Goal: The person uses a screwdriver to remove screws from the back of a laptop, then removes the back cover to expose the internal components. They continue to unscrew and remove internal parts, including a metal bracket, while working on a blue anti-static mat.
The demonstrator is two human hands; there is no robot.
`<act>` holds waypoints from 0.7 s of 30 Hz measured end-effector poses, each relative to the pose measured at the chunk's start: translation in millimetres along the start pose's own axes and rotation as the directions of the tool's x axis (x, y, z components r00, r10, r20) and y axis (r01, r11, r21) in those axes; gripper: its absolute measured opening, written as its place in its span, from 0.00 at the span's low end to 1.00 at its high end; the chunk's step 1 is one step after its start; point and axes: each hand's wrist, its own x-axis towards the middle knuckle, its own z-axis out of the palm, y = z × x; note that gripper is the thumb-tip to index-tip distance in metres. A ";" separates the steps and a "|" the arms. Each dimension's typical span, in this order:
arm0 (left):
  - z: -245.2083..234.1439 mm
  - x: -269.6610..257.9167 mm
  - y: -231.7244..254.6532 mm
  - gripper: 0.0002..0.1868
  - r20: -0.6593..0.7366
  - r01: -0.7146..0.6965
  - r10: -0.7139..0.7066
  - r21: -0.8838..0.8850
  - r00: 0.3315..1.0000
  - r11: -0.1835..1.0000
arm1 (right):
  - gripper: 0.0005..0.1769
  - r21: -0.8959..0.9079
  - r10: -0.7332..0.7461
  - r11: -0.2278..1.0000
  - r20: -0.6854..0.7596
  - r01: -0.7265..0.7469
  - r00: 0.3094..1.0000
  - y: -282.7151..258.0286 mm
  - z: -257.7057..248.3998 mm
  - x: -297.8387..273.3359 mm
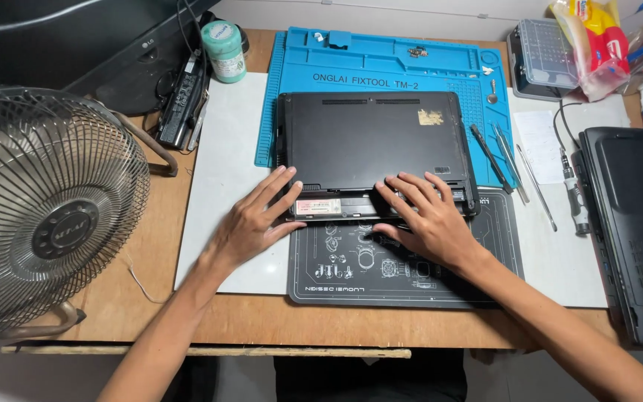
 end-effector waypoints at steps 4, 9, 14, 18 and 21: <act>2.0 -1.4 0.3 0.31 0.014 0.014 -0.014 -0.017 1.000 1.000 | 0.39 -0.076 0.021 0.997 -0.004 -0.022 1.000 -10.2 8.8 -8.0; 0.8 0.0 1.9 0.31 0.010 0.035 -0.035 -0.020 0.999 0.999 | 0.43 -0.134 0.042 0.990 -0.019 -0.044 0.999 -18.1 11.4 -5.3; 2.6 -0.1 -0.8 0.33 -0.002 0.036 -0.036 -0.009 0.999 0.999 | 0.46 -0.057 0.061 0.997 0.025 -0.060 0.998 -11.4 10.4 -8.6; 0.4 3.0 0.0 0.41 -0.024 0.152 -0.159 -0.185 0.987 0.971 | 0.48 0.068 0.106 0.992 0.058 -0.110 0.993 7.2 9.9 -9.9; -9.6 9.6 0.3 0.42 -0.052 0.256 -0.290 -0.339 0.956 0.905 | 0.46 0.067 0.250 0.966 -0.018 -0.248 0.968 41.1 6.5 -5.9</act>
